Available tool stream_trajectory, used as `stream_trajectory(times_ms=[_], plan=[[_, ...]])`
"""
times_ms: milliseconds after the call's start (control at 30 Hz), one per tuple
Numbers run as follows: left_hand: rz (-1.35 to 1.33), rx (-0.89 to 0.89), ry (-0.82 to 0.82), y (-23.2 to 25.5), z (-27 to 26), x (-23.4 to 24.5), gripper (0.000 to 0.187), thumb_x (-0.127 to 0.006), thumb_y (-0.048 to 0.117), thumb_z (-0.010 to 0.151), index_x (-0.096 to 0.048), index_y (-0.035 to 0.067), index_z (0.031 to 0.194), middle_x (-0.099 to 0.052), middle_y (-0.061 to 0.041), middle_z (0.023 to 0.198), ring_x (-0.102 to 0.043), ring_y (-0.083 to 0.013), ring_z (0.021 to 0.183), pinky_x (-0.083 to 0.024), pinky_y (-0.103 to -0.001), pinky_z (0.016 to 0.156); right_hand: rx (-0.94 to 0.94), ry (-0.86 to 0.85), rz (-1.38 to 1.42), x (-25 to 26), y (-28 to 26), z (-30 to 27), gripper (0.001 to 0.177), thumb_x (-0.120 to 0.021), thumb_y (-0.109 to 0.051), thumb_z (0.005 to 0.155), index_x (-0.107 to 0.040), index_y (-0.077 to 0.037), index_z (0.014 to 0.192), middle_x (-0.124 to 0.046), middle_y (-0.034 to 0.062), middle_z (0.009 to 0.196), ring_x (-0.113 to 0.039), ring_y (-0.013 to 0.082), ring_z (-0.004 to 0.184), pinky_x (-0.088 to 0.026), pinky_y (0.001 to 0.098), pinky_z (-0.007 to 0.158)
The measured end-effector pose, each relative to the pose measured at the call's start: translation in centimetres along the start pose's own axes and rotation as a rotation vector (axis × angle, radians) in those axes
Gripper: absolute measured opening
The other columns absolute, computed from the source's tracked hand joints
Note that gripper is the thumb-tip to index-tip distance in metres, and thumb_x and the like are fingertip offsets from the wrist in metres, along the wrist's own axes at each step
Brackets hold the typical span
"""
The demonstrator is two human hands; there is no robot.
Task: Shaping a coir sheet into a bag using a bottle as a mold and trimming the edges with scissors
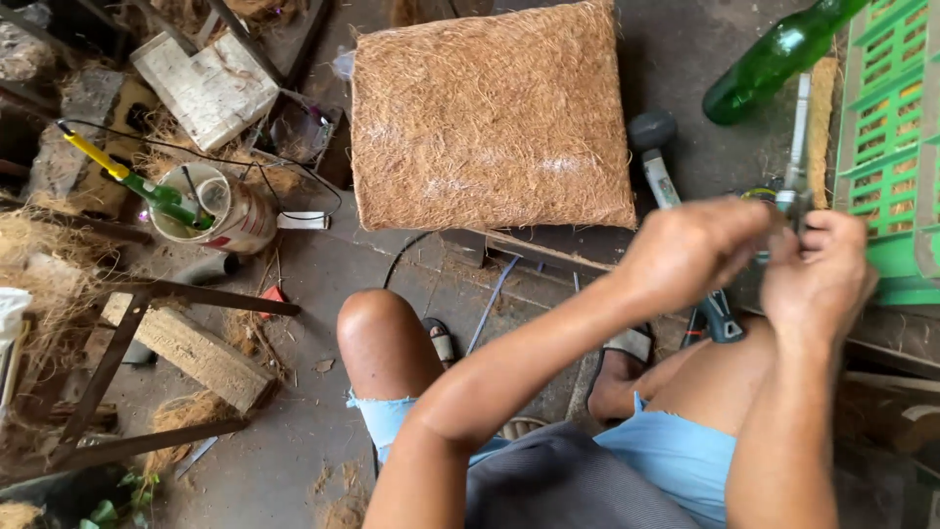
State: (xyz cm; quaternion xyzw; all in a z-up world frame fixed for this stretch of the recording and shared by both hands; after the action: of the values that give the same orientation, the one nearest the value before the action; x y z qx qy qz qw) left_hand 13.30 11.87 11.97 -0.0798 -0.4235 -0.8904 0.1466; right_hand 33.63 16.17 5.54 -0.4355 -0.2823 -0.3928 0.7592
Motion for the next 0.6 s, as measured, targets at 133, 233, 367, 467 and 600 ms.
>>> stream_trajectory(times_ms=[133,233,367,467,600], plan=[[0.012,-0.028,-0.124,-1.7,-1.8,-4.2,0.020,-0.061,0.005,0.080,-0.058,0.009,0.099,-0.065,-0.002,0.088,-0.065,-0.0238,0.076,-0.050,-0.039,0.071,-0.041,-0.008,-0.104,0.4,2.3,1.1,0.027,-0.078,0.009,0.100,-0.059,0.013,0.119,-0.065,0.0189,0.085,-0.059,0.0273,0.063,-0.050,0.0374,0.057],[0.257,-0.095,-0.175,-2.1,-3.0,-6.0,0.025,-0.054,0.014,0.091,-0.058,0.010,0.115,-0.068,-0.003,0.106,-0.071,-0.0216,0.093,-0.055,-0.036,0.084,-0.031,-0.036,-0.181,-0.2,5.4,1.4,0.025,-0.078,-0.005,0.099,-0.064,0.008,0.115,-0.066,0.0165,0.082,-0.062,0.0327,0.062,-0.051,0.0423,0.062],[0.268,-0.037,-0.274,-1.1,-4.5,-4.0,0.040,-0.059,0.022,0.091,-0.058,0.013,0.130,-0.062,-0.006,0.138,-0.064,-0.0250,0.128,-0.052,-0.038,0.106,-0.060,-0.092,-0.327,-0.5,5.1,2.0,0.020,-0.077,-0.012,0.097,-0.070,0.001,0.111,-0.070,0.0111,0.078,-0.065,0.0336,0.061,-0.052,0.0422,0.063],[0.113,0.044,-0.192,0.6,-5.1,0.8,0.040,-0.066,0.012,0.087,-0.061,0.009,0.126,-0.065,-0.010,0.133,-0.069,-0.0293,0.117,-0.054,-0.039,0.101,-0.097,-0.119,-0.305,-0.4,4.6,2.3,0.018,-0.075,-0.010,0.100,-0.070,0.002,0.112,-0.071,0.0112,0.080,-0.065,0.0325,0.062,-0.051,0.0421,0.063],[0.025,0.287,-0.004,1.9,-5.9,8.5,0.029,-0.068,0.010,0.090,-0.063,0.006,0.118,-0.066,-0.010,0.127,-0.069,-0.0259,0.114,-0.057,-0.038,0.101,-0.126,-0.143,-0.310,-0.4,5.6,2.6,0.017,-0.075,-0.009,0.100,-0.071,0.002,0.113,-0.072,0.0118,0.081,-0.065,0.0315,0.060,-0.052,0.0423,0.063]])
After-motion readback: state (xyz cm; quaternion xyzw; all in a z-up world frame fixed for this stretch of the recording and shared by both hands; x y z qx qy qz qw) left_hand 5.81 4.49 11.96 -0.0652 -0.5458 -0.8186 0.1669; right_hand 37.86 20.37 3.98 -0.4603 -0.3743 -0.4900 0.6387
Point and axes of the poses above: each hand's wrist, its own z-axis towards the middle knuckle, its own x-axis out of the back of the hand, y = z × x, the point moved 2 cm from there along z, towards the middle knuckle
